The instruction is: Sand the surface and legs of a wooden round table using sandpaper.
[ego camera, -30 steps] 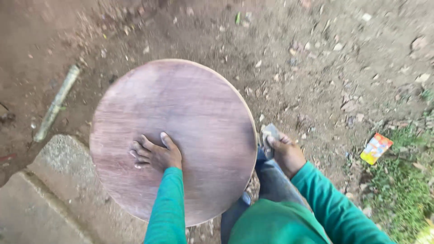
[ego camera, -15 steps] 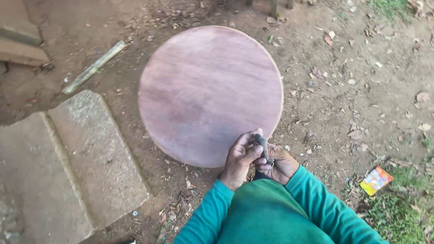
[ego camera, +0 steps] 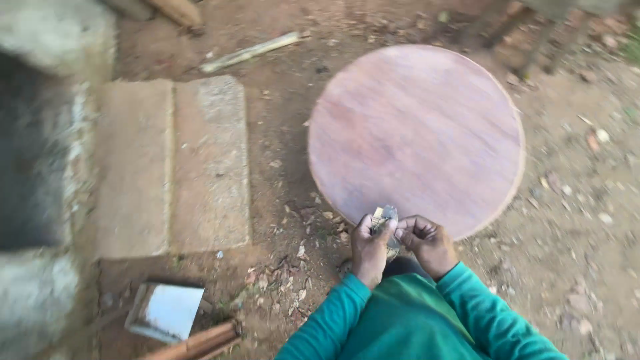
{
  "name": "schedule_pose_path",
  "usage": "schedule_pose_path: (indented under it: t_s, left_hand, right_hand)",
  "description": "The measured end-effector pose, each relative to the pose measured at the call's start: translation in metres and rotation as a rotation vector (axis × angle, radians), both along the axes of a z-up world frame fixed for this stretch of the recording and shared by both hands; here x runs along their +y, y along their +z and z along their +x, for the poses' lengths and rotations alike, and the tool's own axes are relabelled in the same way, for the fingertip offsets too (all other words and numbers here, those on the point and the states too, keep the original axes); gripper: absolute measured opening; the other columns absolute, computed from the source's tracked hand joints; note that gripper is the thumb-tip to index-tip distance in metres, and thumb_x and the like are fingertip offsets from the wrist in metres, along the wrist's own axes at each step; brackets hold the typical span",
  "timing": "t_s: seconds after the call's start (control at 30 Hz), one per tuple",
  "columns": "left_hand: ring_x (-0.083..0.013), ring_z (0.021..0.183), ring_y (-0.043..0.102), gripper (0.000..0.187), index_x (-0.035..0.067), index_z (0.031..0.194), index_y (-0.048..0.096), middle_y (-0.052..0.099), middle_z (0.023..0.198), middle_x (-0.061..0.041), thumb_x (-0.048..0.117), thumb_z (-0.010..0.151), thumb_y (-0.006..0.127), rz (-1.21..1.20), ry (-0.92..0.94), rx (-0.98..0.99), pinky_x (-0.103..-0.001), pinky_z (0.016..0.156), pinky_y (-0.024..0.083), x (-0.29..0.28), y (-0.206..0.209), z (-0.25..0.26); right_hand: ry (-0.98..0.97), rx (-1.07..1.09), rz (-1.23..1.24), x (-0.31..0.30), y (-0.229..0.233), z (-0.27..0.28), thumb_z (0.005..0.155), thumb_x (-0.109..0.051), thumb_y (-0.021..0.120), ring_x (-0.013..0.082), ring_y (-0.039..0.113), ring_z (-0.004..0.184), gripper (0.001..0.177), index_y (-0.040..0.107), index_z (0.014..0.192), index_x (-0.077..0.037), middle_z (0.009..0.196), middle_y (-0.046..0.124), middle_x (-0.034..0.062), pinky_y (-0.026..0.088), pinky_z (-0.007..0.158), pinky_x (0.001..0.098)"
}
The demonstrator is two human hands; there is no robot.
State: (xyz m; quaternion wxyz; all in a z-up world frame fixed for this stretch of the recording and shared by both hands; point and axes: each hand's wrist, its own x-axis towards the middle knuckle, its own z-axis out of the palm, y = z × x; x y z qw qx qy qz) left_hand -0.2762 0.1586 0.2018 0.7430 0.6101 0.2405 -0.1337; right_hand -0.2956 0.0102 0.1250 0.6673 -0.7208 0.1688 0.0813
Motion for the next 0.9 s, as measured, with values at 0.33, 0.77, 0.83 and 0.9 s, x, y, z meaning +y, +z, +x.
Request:
schedule_pose_path:
  t_s: [0.33,0.77,0.83,0.9]
  left_hand:
    - [-0.0378,0.136,0.055,0.073,-0.008,0.149,0.046,0.056,0.143,-0.033,0.030,0.094,0.077,0.184,0.568,0.276,-0.049,0.111,0.048,0.044,-0.157,0.046]
    - [-0.0392,0.115,0.067,0.040,0.011,0.122,0.067,0.073,0.114,-0.019,0.037,0.092,0.066,0.681,0.336,0.114,-0.052,0.097,0.055,0.098,-0.229,0.180]
    - [-0.0402,0.113,0.068,0.040,0.009,0.123,0.067,0.074,0.112,-0.019,0.034,0.093,0.064,0.675,0.237,0.072,-0.052,0.096,0.056,0.114,-0.234,0.225]
    - [-0.0416,0.109,0.069,0.042,0.007,0.120,0.069,0.074,0.108,-0.022,0.036,0.089,0.068,0.751,0.080,-0.005,-0.055,0.093,0.055,0.130,-0.258,0.267]
  right_hand:
    - [0.437,-0.298,-1.119,-0.052,-0.085,0.119,0.086,-0.052,0.068,0.0418,0.028,0.153,0.083,0.041,0.158,-0.021,0.163,0.034,0.0195,0.023,0.125,0.0626]
    - [0.275,0.096,-1.195,-0.003,-0.085,0.207,0.088,-0.078,0.043,0.0391,-0.002,0.160,0.098,0.022,0.165,-0.022,0.174,0.009,0.0169,-0.002,0.122,0.0722]
    - [0.219,0.165,-1.210,0.015,-0.096,0.233,0.086,-0.080,0.041,0.0393,-0.008,0.160,0.102,0.017,0.166,-0.022,0.174,0.003,0.0172,-0.002,0.121,0.0739]
    - [0.139,0.163,-1.216,0.034,-0.099,0.258,0.084,-0.077,0.044,0.0449,-0.009,0.158,0.105,0.016,0.167,-0.018,0.172,0.003,0.0228,-0.001,0.120,0.0747]
